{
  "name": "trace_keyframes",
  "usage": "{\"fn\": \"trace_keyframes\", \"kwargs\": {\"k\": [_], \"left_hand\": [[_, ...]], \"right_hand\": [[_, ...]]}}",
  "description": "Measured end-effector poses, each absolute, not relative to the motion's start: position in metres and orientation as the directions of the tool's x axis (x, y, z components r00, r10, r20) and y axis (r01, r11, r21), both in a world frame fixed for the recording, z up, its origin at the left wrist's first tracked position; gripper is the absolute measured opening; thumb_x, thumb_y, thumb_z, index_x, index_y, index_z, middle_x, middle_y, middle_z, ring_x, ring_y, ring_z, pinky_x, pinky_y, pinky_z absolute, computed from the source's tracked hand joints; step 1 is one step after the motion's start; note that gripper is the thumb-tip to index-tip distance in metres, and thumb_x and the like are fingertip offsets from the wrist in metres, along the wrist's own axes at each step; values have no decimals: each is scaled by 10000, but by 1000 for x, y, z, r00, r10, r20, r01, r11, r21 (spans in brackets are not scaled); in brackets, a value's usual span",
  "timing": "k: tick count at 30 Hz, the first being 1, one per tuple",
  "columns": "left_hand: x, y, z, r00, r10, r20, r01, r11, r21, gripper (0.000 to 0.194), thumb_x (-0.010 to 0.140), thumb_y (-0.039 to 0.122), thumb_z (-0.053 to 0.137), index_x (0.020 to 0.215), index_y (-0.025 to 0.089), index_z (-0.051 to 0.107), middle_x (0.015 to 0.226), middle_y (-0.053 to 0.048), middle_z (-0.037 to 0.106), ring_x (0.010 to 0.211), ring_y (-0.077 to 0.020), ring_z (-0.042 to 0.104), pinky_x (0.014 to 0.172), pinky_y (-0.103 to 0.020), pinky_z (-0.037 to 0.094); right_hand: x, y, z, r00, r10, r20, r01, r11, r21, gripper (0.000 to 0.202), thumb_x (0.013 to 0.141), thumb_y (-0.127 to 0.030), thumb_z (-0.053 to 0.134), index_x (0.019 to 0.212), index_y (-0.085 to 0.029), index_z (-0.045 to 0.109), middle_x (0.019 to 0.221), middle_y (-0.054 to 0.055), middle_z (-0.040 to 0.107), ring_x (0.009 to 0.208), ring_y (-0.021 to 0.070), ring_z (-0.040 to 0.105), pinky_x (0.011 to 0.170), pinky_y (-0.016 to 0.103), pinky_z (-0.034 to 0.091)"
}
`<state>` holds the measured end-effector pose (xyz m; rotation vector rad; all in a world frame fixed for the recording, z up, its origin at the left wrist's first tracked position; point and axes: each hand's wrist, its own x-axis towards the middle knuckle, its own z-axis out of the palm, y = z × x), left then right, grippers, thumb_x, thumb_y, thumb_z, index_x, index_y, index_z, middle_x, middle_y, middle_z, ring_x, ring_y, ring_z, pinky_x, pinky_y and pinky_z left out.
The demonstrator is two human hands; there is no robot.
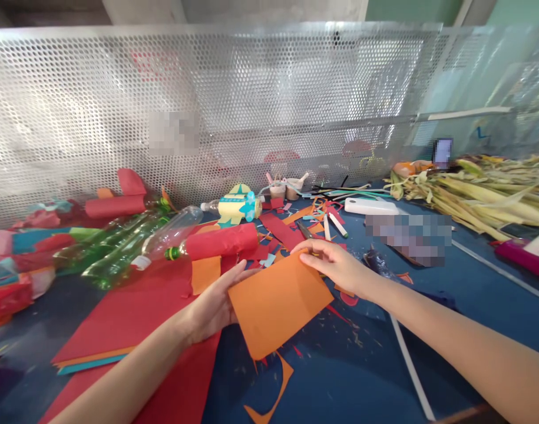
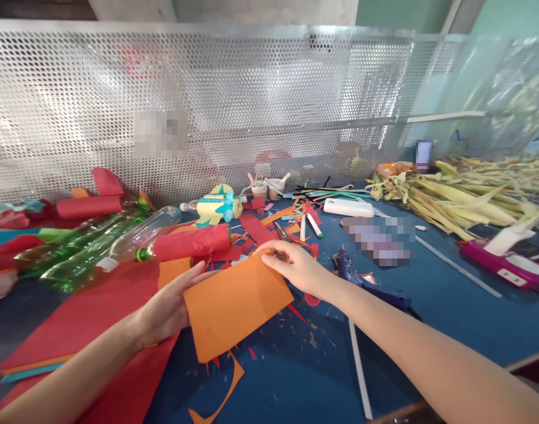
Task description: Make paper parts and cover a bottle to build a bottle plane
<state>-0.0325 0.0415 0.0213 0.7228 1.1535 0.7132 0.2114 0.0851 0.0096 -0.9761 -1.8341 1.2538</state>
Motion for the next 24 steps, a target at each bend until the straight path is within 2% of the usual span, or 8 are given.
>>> {"fn": "trace_keyframes", "kwargs": {"k": [2, 5, 8, 11, 13, 15, 19, 24], "left_hand": [[-33, 40, 21, 284, 818, -501, -76, 540, 838, 520, 768, 567, 611, 1153, 218, 627, 1203, -76, 673, 1173, -284, 560, 835, -315, 460], [-34, 38, 20, 348, 853, -389, -9, 418, 908, 465, 779, 437, 663, 1208, 272, 591, 1280, -62, 625, 1200, -283, 537, 898, -347, 437], [-31, 38, 21, 366, 887, -283, -14, 310, 951, 518, 763, 337, 706, 1257, 299, 555, 1315, -67, 593, 1212, -281, 528, 957, -367, 418], [-28, 39, 21, 343, 916, -209, -71, 247, 966, 612, 696, 256, 768, 1268, 285, 553, 1337, -77, 574, 1222, -297, 523, 999, -376, 409], [-27, 40, 21, 330, 924, -192, -99, 236, 967, 658, 654, 219, 797, 1266, 279, 563, 1366, -75, 551, 1221, -308, 526, 1010, -383, 411], [-28, 41, 20, 340, 921, -192, -115, 243, 963, 686, 627, 216, 819, 1263, 273, 570, 1376, -76, 546, 1208, -314, 540, 1004, -386, 421], [-34, 41, 18, 397, 886, -240, -143, 318, 937, 619, 673, 374, 791, 1234, 202, 596, 1251, -121, 645, 1118, -295, 610, 941, -362, 459], [-30, 36, 19, 525, 806, -275, -139, 400, 906, 576, 674, 347, 792, 1188, 156, 619, 1140, -136, 700, 997, -248, 671, 875, -325, 491]], "right_hand": [[211, 84, 11, -497, 859, 125, 196, 251, -948, 175, 867, -312, 540, 1017, -244, 598, 1068, 40, 637, 921, 187, 610, 797, 340, 494], [210, 84, 10, -489, 852, 186, 136, 285, -949, 228, 826, -265, 570, 1054, -256, 575, 1176, 41, 596, 1057, 192, 578, 906, 360, 466], [209, 85, 6, -433, 871, 232, 76, 292, -953, 303, 769, -275, 625, 1064, -251, 562, 1221, 55, 563, 1151, 207, 530, 992, 391, 415], [208, 86, 3, -367, 910, 192, 26, 217, -976, 407, 730, -325, 685, 1107, -272, 543, 1262, 59, 545, 1156, 219, 531, 953, 389, 448], [207, 86, 3, -355, 925, 137, -4, 145, -989, 449, 714, -367, 714, 1117, -267, 544, 1218, 68, 581, 1089, 223, 577, 888, 377, 483], [206, 86, 3, -391, 917, 79, 5, 87, -996, 404, 719, -413, 716, 1051, -224, 585, 1102, 77, 643, 979, 222, 627, 827, 370, 499], [207, 85, 6, -489, 872, 27, 37, 51, -998, 311, 754, -448, 689, 893, -176, 632, 906, 45, 687, 809, 185, 656, 744, 325, 494], [206, 81, 6, -610, 792, 34, 2, 44, -999, 282, 747, -408, 714, 910, -189, 645, 903, 18, 696, 822, 166, 657, 750, 290, 491]]}}
